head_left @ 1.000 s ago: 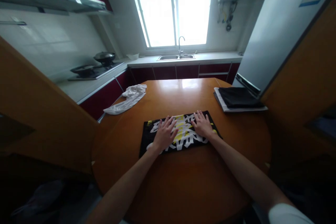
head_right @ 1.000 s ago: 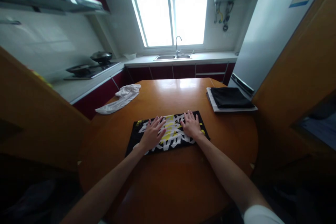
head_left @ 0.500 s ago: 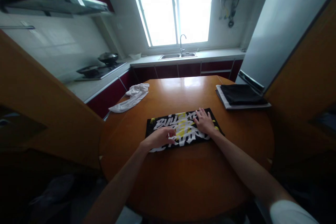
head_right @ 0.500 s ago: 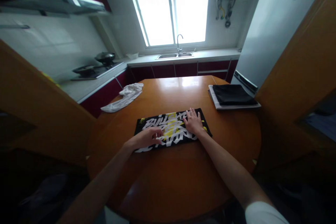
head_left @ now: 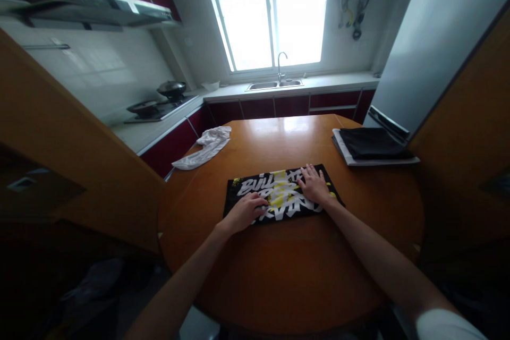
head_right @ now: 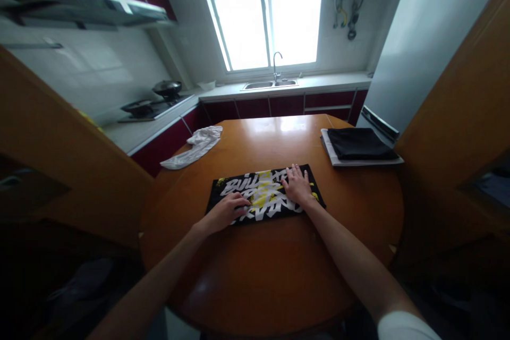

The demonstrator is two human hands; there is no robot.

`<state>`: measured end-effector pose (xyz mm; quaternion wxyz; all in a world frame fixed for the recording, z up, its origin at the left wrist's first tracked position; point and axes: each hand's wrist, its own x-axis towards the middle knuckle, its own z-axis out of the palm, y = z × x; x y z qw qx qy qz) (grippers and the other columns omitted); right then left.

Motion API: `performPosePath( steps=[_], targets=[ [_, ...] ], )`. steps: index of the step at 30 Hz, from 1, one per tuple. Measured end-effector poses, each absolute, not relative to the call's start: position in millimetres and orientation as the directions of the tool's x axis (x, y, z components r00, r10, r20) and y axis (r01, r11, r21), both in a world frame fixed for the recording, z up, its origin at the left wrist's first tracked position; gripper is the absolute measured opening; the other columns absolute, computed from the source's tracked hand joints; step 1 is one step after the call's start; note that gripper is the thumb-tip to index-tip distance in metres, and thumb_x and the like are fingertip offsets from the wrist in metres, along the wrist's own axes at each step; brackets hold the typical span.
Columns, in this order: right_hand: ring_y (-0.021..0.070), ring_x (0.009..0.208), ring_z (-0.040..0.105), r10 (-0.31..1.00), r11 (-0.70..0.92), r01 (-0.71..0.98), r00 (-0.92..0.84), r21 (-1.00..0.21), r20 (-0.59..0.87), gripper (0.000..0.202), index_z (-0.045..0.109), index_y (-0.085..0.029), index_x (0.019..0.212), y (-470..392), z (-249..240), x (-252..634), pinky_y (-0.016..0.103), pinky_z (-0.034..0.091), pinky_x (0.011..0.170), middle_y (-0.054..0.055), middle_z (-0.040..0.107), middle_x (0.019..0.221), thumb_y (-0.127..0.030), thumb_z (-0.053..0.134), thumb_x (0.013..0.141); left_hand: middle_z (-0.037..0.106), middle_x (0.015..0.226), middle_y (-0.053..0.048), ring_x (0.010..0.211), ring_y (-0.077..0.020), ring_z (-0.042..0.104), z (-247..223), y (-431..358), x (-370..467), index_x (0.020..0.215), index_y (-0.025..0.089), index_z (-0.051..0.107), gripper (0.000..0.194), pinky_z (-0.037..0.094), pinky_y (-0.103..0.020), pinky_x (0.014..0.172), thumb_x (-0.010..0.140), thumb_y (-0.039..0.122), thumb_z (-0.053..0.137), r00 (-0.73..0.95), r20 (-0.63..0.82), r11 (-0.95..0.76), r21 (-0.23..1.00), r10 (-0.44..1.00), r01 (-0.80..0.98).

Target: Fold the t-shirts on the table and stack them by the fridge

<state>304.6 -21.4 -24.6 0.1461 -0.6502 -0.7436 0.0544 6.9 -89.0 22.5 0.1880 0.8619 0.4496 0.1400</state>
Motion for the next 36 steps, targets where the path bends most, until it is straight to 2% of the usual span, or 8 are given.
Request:
performPosePath(
  steps=[4, 7, 10, 12, 17, 24, 31, 36],
  targets=[
    [0.0275, 0.155, 0.018, 0.984, 0.148, 0.949, -0.113, -0.277, 0.140, 0.060, 0.040, -0.014, 0.155, -20.9, -24.4, 304.4, 0.053, 0.013, 0.123, 0.015, 0.025, 0.166, -0.044, 0.038, 0.102, 0.061, 0.129, -0.007, 0.119, -0.0272, 0.056, 12.3, -100.5, 0.9, 0.136, 0.034, 0.063, 0.044, 0.043, -0.044, 0.107, 0.092, 0.034, 0.066, 0.516, 0.101, -0.518, 0.325, 0.851, 0.791],
    [0.0282, 0.155, 0.017, 0.983, 0.145, 0.952, -0.109, -0.269, 0.147, 0.061, 0.040, -0.013, 0.155, -21.7, -24.1, 304.1, 0.054, 0.013, 0.123, 0.015, 0.025, 0.166, -0.044, 0.038, 0.103, 0.057, 0.139, -0.008, 0.129, -0.0294, 0.052, 16.2, -98.3, -3.2, 0.141, 0.032, 0.059, 0.051, 0.043, -0.046, 0.110, 0.091, 0.037, 0.068, 0.524, 0.123, -0.534, 0.319, 0.843, 0.783],
    [0.0279, 0.154, 0.019, 0.981, 0.152, 0.954, -0.114, -0.259, 0.154, 0.060, 0.040, -0.012, 0.155, -22.4, -23.7, 304.1, 0.054, 0.014, 0.123, 0.015, 0.025, 0.166, -0.044, 0.036, 0.103, 0.057, 0.144, -0.009, 0.133, -0.0263, 0.052, 20.2, -91.8, -3.8, 0.139, 0.028, 0.061, 0.043, 0.041, -0.042, 0.114, 0.099, 0.041, 0.055, 0.529, 0.195, -0.563, 0.328, 0.826, 0.758],
    [0.0273, 0.154, 0.019, 0.981, 0.156, 0.955, -0.120, -0.254, 0.151, 0.061, 0.040, -0.013, 0.155, -22.4, -23.8, 304.6, 0.054, 0.014, 0.123, 0.015, 0.025, 0.166, -0.044, 0.035, 0.103, 0.049, 0.154, -0.009, 0.143, -0.0276, 0.043, 16.8, -89.0, -3.2, 0.145, 0.027, 0.055, 0.047, 0.034, -0.046, 0.119, 0.102, 0.043, 0.045, 0.464, 0.216, -0.509, 0.272, 0.859, 0.817],
    [0.0268, 0.155, 0.019, 0.980, 0.156, 0.960, -0.121, -0.232, 0.159, 0.061, 0.039, -0.013, 0.155, -22.8, -24.6, 305.3, 0.055, 0.016, 0.122, 0.015, 0.027, 0.166, -0.045, 0.033, 0.103, 0.024, 0.167, -0.010, 0.155, -0.0335, 0.019, 5.3, -88.2, -2.4, 0.155, 0.025, 0.041, 0.059, 0.019, -0.060, 0.121, 0.102, 0.050, 0.042, 0.397, 0.013, -0.395, 0.127, 0.918, 0.910],
    [0.0276, 0.155, 0.014, 0.935, 0.171, 0.974, -0.113, -0.149, 0.336, 0.058, 0.040, -0.011, 0.154, -31.6, -15.1, 292.8, 0.059, 0.003, 0.122, 0.016, 0.026, 0.166, -0.038, 0.029, 0.104, 0.033, 0.164, -0.010, 0.153, -0.0283, 0.025, 17.4, -63.0, 14.4, 0.155, 0.023, 0.041, 0.061, 0.021, -0.050, 0.124, 0.104, 0.054, 0.030, 0.285, 0.191, -0.314, 0.142, 0.939, 0.939],
    [0.0275, 0.155, 0.016, 0.979, 0.190, 0.957, -0.168, -0.220, 0.115, 0.063, 0.037, -0.013, 0.157, -26.5, -20.9, 290.7, 0.057, 0.011, 0.122, 0.015, 0.024, 0.166, -0.045, 0.029, 0.104, 0.023, 0.167, -0.013, 0.155, -0.0349, 0.015, -5.7, -44.0, 10.0, 0.158, 0.023, 0.036, 0.069, 0.012, -0.058, 0.123, 0.101, 0.062, 0.031, 0.200, 0.047, -0.204, 0.137, 0.979, 0.969],
    [0.0255, 0.155, 0.016, 0.961, 0.190, 0.945, -0.124, -0.265, 0.247, 0.058, 0.039, -0.013, 0.155, -31.5, -8.9, 286.4, 0.054, 0.005, 0.124, 0.015, 0.026, 0.166, -0.039, 0.029, 0.104, 0.026, 0.165, -0.018, 0.154, -0.0398, 0.017, 9.8, -42.1, 34.5, 0.155, 0.021, 0.041, 0.064, 0.015, -0.071, 0.117, 0.103, 0.057, 0.031, 0.213, 0.130, -0.234, 0.176, 0.968, 0.956]
  ],
)
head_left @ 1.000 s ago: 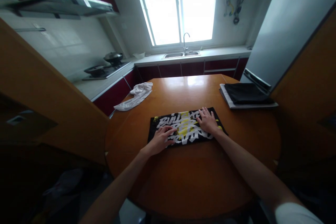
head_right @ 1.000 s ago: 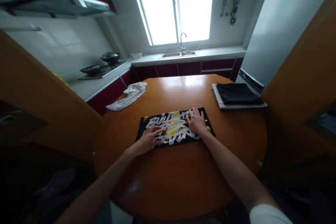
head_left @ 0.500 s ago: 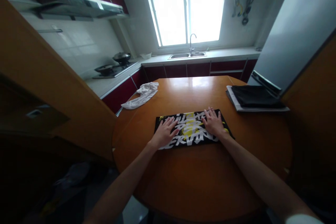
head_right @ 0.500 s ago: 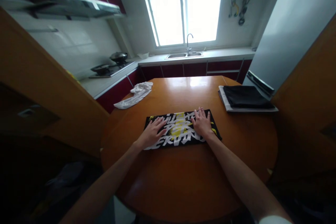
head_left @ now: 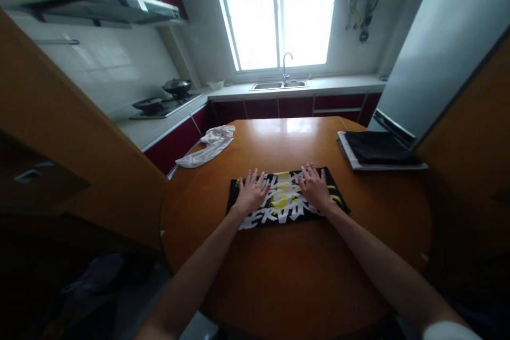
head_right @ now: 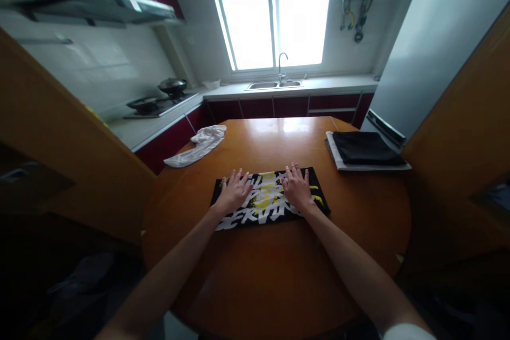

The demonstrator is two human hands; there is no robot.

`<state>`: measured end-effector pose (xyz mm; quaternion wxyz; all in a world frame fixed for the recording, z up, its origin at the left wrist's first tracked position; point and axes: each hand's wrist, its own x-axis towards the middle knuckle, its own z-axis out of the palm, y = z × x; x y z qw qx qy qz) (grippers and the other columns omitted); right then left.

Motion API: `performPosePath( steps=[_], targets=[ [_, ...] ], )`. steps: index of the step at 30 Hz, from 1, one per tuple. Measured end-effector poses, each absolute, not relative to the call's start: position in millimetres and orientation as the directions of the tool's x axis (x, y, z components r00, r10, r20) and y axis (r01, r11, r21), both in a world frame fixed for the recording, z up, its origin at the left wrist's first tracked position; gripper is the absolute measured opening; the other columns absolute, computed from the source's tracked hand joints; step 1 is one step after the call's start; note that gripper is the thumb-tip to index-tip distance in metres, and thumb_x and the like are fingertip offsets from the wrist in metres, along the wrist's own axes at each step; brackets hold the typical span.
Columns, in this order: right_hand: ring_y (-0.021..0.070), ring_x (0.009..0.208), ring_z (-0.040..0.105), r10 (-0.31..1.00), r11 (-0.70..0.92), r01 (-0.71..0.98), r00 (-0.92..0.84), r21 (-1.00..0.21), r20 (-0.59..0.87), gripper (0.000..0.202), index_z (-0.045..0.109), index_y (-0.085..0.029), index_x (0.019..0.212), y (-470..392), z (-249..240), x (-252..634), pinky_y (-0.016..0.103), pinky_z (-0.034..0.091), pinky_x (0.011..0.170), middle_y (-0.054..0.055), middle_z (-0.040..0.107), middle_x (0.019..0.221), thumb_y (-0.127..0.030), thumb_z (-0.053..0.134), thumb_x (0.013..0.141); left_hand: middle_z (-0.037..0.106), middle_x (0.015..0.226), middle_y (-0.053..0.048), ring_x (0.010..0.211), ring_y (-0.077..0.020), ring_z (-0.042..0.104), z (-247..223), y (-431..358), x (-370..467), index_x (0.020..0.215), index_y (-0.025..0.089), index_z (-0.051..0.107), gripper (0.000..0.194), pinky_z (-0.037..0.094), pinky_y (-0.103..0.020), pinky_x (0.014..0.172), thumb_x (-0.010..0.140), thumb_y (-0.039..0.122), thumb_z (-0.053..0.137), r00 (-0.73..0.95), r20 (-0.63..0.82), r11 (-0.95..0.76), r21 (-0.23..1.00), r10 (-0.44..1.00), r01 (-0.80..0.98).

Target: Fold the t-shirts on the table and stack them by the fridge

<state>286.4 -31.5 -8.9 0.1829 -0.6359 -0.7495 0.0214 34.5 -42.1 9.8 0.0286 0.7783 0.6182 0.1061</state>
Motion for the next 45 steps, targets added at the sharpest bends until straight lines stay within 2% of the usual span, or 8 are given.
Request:
performPosePath(
  steps=[10, 14, 18, 22, 34, 38, 41, 45],
  targets=[
    [0.0244, 0.154, 0.021, 0.960, 0.268, 0.898, -0.220, -0.349, 0.173, 0.056, 0.042, -0.017, 0.153, -41.6, -5.7, 275.7, 0.047, 0.015, 0.123, 0.013, 0.029, 0.166, -0.041, 0.039, 0.103, 0.029, 0.166, -0.009, 0.154, -0.0360, 0.020, -10.2, -53.5, 81.1, 0.154, 0.026, 0.044, 0.058, 0.014, -0.063, 0.122, 0.102, 0.051, 0.039, 0.337, 0.122, -0.354, 0.159, 0.933, 0.922],
    [0.0264, 0.139, 0.044, 0.965, 0.087, 0.913, 0.023, -0.400, 0.262, 0.051, 0.052, -0.013, 0.144, -34.9, 13.3, 306.8, 0.038, 0.033, 0.115, 0.017, 0.051, 0.150, -0.038, 0.041, 0.101, 0.031, 0.165, -0.011, 0.153, -0.0349, 0.023, -4.4, -49.4, 75.9, 0.153, 0.022, 0.045, 0.059, 0.019, -0.063, 0.121, 0.103, 0.052, 0.034, 0.332, 0.156, -0.359, 0.207, 0.930, 0.910],
    [0.0323, 0.122, 0.056, 0.968, -0.174, 0.904, 0.230, -0.391, 0.102, 0.045, 0.061, -0.014, 0.132, -31.0, 20.0, 348.4, 0.038, 0.046, 0.099, 0.020, 0.062, 0.131, -0.040, 0.051, 0.096, 0.040, 0.160, -0.012, 0.151, -0.0348, 0.029, 0.4, -48.8, 74.6, 0.146, 0.021, 0.054, 0.055, 0.021, -0.065, 0.119, 0.104, 0.050, 0.033, 0.356, 0.206, -0.396, 0.206, 0.912, 0.895],
    [0.0317, 0.119, 0.060, 0.969, -0.228, 0.858, 0.247, -0.461, -0.020, 0.040, 0.068, -0.014, 0.119, -23.1, 12.7, 369.5, 0.037, 0.049, 0.095, 0.019, 0.065, 0.125, -0.042, 0.061, 0.091, 0.041, 0.160, -0.011, 0.151, -0.0338, 0.029, -8.1, -48.9, 73.7, 0.146, 0.022, 0.054, 0.052, 0.024, -0.060, 0.120, 0.102, 0.045, 0.040, 0.431, 0.164, -0.458, 0.198, 0.887, 0.867],
    [0.0246, 0.101, 0.071, 0.977, -0.203, 0.787, 0.200, -0.583, -0.070, 0.037, 0.069, -0.016, 0.109, -11.2, 3.4, 391.5, 0.028, 0.053, 0.082, 0.011, 0.075, 0.106, -0.034, 0.076, 0.077, 0.041, 0.160, -0.011, 0.151, -0.0339, 0.030, -10.5, -49.2, 76.2, 0.144, 0.023, 0.055, 0.051, 0.023, -0.060, 0.121, 0.101, 0.043, 0.040, 0.428, 0.131, -0.448, 0.269, 0.894, 0.852],
    [0.0226, 0.101, 0.071, 0.984, -0.170, 0.785, 0.166, -0.596, -0.062, 0.034, 0.069, -0.017, 0.109, -14.3, 5.1, 388.1, 0.026, 0.053, 0.082, 0.009, 0.076, 0.107, -0.025, 0.074, 0.076, 0.054, 0.149, -0.013, 0.140, -0.0282, 0.047, 9.9, -37.1, 49.3, 0.135, 0.016, 0.061, 0.048, 0.034, -0.044, 0.119, 0.099, 0.041, 0.039, 0.371, 0.230, -0.434, 0.383, 0.900, 0.815],
    [0.0227, 0.101, 0.071, 0.986, -0.161, 0.788, 0.159, -0.594, -0.056, 0.039, 0.068, -0.017, 0.114, -16.3, 6.9, 385.1, 0.026, 0.053, 0.082, 0.009, 0.076, 0.107, -0.024, 0.073, 0.076, 0.065, 0.132, -0.014, 0.125, -0.0270, 0.059, 26.9, -21.3, -3.3, 0.126, 0.014, 0.064, 0.045, 0.041, -0.038, 0.112, 0.094, 0.038, 0.044, 0.177, 0.266, -0.277, 0.407, 0.948, 0.870],
    [0.0235, 0.103, 0.070, 0.985, -0.165, 0.802, 0.159, -0.574, -0.061, 0.042, 0.067, -0.018, 0.118, -19.2, 11.2, 382.6, 0.028, 0.053, 0.084, 0.009, 0.075, 0.110, -0.026, 0.072, 0.077, 0.072, 0.109, -0.016, 0.103, -0.0315, 0.068, 39.1, -8.6, -76.6, 0.103, 0.014, 0.069, 0.039, 0.053, -0.036, 0.087, 0.079, 0.043, 0.057, -0.177, 0.010, 0.158, 0.400, 0.984, 0.903]
  ],
)
